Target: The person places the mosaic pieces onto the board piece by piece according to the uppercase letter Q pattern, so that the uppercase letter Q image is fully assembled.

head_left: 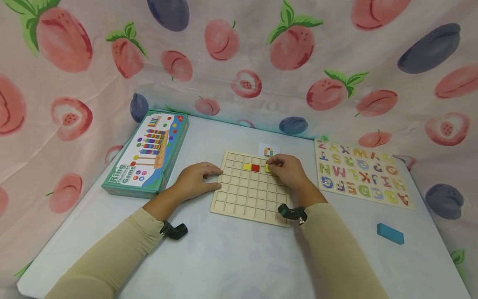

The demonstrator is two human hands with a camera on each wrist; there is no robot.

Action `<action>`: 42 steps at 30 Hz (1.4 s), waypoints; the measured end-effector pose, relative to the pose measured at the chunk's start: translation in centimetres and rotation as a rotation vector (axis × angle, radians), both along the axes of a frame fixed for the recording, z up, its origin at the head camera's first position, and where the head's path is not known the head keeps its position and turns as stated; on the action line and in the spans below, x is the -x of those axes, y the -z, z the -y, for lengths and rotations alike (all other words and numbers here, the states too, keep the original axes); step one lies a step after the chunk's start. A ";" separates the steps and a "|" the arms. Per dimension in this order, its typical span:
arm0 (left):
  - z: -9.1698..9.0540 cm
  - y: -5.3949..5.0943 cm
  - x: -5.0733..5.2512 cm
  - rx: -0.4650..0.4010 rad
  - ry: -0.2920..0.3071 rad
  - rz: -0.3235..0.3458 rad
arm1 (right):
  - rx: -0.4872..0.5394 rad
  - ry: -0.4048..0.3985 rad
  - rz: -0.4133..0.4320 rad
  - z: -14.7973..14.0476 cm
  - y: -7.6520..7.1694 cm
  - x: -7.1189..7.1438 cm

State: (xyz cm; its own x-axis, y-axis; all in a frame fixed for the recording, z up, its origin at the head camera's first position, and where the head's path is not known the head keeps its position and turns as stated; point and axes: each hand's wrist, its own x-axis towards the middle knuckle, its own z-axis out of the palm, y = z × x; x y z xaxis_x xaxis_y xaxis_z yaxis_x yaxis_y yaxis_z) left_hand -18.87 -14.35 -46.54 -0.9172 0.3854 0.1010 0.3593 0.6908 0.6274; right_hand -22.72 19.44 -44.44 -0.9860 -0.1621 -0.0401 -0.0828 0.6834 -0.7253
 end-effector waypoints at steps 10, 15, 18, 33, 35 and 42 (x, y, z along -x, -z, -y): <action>-0.2 -0.1 0.0 -0.006 0.000 0.003 | -0.003 0.003 -0.013 0.9 0.2 -0.1; -0.2 -0.2 0.1 -0.005 0.000 -0.002 | 0.002 0.012 -0.009 1.1 0.7 -0.2; -0.2 -0.1 0.1 -0.004 -0.001 -0.002 | -0.011 0.013 -0.018 1.2 1.1 -0.3; -0.1 0.2 0.1 -0.010 0.009 -0.002 | -0.053 -0.018 -0.036 1.2 1.0 -0.5; -0.1 0.1 0.1 -0.009 0.008 -0.004 | -0.039 -0.017 -0.034 1.1 1.0 -0.6; 0.0 -0.1 0.0 -0.010 0.004 0.000 | 0.027 0.002 -0.016 -0.4 0.3 -1.1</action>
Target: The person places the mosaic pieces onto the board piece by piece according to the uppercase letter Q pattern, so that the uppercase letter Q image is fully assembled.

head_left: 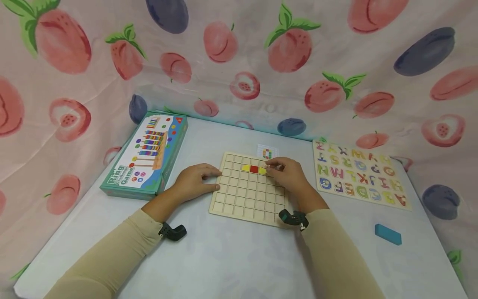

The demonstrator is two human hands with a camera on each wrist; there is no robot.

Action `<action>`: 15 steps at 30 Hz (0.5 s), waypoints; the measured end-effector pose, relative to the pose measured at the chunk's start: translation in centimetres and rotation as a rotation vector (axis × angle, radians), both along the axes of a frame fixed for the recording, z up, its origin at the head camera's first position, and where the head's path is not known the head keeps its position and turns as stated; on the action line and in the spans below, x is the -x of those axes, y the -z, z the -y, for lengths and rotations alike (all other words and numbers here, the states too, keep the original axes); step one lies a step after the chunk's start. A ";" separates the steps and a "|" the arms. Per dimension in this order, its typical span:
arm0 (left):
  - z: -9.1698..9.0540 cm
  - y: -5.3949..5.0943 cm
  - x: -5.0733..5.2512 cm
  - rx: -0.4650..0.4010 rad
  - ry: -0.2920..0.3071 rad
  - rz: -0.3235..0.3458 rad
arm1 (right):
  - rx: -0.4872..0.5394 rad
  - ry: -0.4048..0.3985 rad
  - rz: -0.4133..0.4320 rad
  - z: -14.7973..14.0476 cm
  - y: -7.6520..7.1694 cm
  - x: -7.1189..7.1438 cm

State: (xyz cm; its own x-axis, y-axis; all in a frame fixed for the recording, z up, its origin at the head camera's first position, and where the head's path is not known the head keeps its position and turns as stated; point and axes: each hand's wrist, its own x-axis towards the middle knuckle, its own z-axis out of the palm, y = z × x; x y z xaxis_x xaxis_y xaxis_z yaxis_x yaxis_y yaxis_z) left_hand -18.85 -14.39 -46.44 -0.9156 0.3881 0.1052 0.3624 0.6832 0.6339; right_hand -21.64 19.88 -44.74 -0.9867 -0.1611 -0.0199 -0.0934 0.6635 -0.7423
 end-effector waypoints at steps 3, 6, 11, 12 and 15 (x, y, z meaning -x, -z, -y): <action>0.1 0.0 0.0 -0.001 -0.008 0.009 | 0.012 -0.002 0.015 -1.1 -0.3 -0.4; 0.1 0.2 0.1 -0.002 -0.007 0.001 | 0.017 0.008 0.048 -2.2 -0.7 -0.9; 0.2 0.3 0.2 -0.007 0.001 -0.017 | 0.006 0.028 0.121 -4.3 -1.4 -2.2; 0.1 0.3 0.2 -0.009 0.001 -0.015 | 0.003 0.027 0.131 -4.7 -1.4 -2.5; 0.1 0.4 0.1 -0.008 0.002 -0.003 | -0.009 0.025 0.154 -6.1 -1.6 -3.4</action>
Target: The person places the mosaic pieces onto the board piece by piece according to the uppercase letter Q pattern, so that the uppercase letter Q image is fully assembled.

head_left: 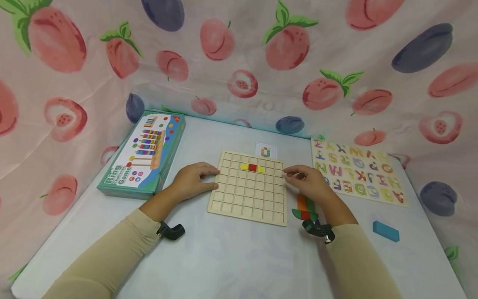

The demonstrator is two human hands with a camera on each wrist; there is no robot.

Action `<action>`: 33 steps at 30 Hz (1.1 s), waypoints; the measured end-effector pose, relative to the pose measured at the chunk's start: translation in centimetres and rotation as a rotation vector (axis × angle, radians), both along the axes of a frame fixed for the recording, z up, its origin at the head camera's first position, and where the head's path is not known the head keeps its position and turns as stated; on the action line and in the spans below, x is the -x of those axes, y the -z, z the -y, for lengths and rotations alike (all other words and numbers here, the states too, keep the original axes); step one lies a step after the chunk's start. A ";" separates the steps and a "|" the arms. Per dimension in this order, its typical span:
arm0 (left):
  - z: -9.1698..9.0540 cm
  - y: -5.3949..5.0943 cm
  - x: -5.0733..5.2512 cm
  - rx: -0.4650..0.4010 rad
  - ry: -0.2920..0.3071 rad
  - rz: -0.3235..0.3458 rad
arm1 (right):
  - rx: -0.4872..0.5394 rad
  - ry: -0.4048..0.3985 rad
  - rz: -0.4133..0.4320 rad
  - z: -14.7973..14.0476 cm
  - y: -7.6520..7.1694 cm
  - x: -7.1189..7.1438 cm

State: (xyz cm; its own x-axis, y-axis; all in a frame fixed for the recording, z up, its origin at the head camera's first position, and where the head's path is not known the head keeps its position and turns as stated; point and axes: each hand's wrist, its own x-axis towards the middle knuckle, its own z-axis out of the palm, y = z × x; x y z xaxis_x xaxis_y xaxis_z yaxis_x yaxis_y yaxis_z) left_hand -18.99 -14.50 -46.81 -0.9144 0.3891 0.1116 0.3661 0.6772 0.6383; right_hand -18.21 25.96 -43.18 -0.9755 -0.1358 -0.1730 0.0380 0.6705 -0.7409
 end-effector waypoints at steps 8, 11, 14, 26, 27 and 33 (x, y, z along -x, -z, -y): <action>-0.1 -0.1 0.0 0.002 -0.007 0.015 | -0.072 -0.006 -0.021 -3.4 0.1 -2.4; 0.0 0.0 0.1 0.000 -0.007 0.013 | -0.085 0.011 -0.008 -4.4 0.2 -3.3; 0.0 0.1 0.0 0.001 -0.009 0.011 | -0.093 0.034 0.003 -5.3 0.3 -4.1; 0.0 0.1 0.0 0.006 -0.014 0.014 | -0.191 0.012 -0.031 -7.0 1.0 -5.6; 0.0 0.1 0.0 0.006 -0.014 0.015 | -0.197 0.011 -0.035 -6.9 1.1 -5.5; 0.0 0.1 0.1 -0.003 -0.007 0.006 | -0.223 0.011 -0.061 -6.7 1.5 -5.4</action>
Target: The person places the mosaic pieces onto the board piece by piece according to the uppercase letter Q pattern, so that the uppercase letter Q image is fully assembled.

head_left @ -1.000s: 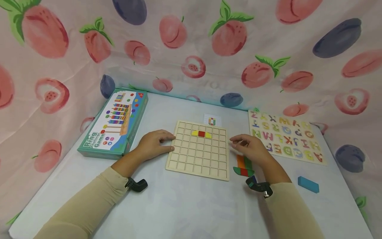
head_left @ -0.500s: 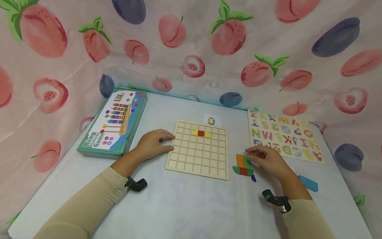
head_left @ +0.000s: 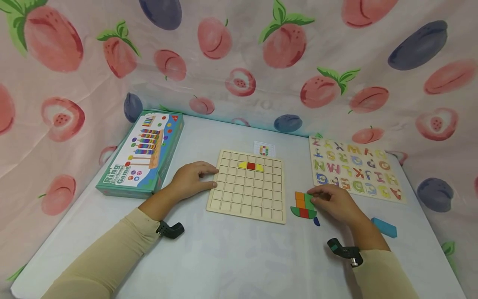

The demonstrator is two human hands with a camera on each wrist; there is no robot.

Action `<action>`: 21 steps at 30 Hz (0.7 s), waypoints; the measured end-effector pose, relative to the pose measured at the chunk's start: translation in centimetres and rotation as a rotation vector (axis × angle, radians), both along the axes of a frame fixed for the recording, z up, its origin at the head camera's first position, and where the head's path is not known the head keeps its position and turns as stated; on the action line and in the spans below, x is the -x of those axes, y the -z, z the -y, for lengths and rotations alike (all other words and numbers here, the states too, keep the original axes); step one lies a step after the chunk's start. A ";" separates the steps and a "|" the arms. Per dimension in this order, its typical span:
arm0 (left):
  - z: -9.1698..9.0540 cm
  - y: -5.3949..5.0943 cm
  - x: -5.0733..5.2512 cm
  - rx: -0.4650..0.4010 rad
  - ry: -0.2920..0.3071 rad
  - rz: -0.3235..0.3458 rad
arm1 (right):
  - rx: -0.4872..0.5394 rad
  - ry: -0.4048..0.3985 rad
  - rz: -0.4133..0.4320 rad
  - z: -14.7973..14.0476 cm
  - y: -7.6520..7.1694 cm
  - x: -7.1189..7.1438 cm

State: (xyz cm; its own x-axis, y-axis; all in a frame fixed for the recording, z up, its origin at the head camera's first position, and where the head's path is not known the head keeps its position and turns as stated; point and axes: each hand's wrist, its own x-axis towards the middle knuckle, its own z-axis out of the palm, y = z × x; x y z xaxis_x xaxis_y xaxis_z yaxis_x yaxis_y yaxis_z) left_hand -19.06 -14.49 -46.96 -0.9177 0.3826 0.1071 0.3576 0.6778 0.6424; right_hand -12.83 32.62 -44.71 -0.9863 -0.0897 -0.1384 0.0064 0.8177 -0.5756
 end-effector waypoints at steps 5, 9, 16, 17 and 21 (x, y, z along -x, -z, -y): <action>0.0 0.0 -0.1 -0.002 -0.002 -0.001 | -0.007 0.030 0.034 0.2 -0.2 0.2; 0.0 -0.1 -0.1 -0.003 -0.010 0.003 | -0.003 0.037 0.062 0.3 -0.7 0.5; 0.0 -0.1 -0.2 0.000 -0.007 0.018 | 0.007 0.027 0.087 0.1 -1.2 1.1; 0.0 -0.2 -0.3 -0.001 -0.006 0.018 | 0.012 0.028 0.093 0.0 -1.3 1.2; 0.0 -0.2 -0.2 -0.001 -0.003 0.006 | 0.027 0.029 0.117 -0.2 -1.6 1.7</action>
State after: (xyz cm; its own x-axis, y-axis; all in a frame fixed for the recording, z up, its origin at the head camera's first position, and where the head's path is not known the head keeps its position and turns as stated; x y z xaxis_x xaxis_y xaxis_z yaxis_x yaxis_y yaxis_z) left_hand -18.84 -14.48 -46.76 -0.9193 0.3802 0.1018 0.3519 0.6782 0.6451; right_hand -14.54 32.82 -43.07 -0.9659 -0.0663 -0.2504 0.0983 0.8007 -0.5910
